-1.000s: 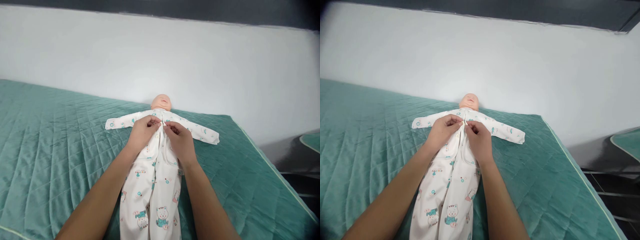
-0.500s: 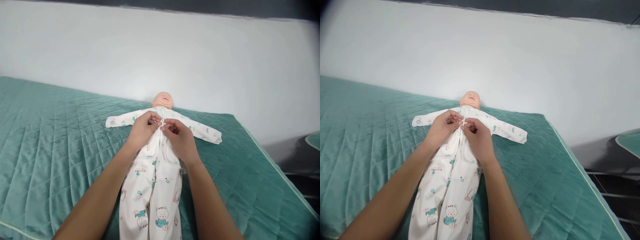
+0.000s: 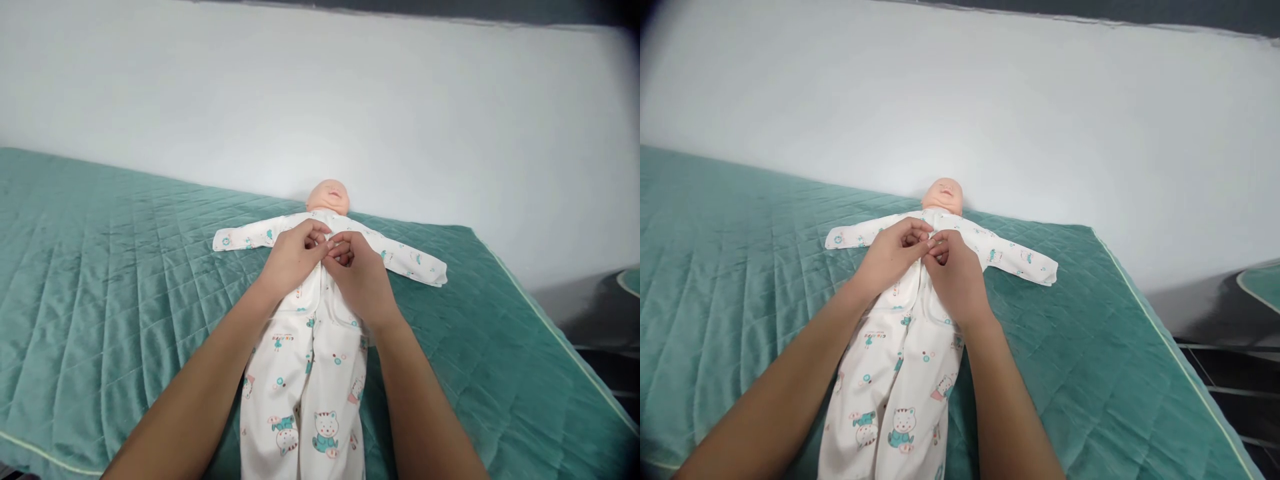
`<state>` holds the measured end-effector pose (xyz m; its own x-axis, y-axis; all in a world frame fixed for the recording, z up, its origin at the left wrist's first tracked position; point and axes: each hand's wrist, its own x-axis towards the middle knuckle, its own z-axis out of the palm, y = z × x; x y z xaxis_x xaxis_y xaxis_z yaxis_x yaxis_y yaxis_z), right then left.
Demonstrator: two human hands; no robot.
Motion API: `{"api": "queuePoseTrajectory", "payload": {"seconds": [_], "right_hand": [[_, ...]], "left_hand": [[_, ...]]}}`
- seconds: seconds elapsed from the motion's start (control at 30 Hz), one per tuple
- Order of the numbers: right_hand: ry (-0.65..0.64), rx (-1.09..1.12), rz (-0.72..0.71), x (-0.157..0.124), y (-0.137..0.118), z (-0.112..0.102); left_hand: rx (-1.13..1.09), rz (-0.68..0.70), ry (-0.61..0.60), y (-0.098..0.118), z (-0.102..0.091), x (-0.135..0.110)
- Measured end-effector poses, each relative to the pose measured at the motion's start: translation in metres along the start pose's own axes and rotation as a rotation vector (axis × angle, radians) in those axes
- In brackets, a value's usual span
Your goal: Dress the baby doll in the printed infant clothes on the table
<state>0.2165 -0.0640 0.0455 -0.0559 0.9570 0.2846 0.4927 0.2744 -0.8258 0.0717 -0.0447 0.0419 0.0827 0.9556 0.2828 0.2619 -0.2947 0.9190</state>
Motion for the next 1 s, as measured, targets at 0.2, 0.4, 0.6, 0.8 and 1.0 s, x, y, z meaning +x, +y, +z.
{"api": "queuePoseTrajectory", "payload": {"seconds": [0.2,0.4,0.6,0.8,1.0], "right_hand": [[-0.011,-0.062,-0.007,-0.002,-0.002,0.0],[-0.012,-0.177,-0.075,-0.005,-0.006,0.003],[-0.014,-0.299,-0.139,-0.007,-0.012,0.005],[-0.015,-0.274,-0.132,-0.007,-0.011,0.004],[0.013,-0.452,-0.193,-0.009,-0.015,0.008]], "left_hand": [[-0.07,-0.016,0.006,-0.002,0.0,0.002],[-0.181,-0.047,0.018,-0.003,-0.001,0.002],[-0.34,-0.129,0.008,0.002,-0.002,0.001],[-0.418,-0.183,0.015,0.009,-0.002,0.002],[-0.325,-0.179,0.013,0.01,-0.002,0.002]]}}
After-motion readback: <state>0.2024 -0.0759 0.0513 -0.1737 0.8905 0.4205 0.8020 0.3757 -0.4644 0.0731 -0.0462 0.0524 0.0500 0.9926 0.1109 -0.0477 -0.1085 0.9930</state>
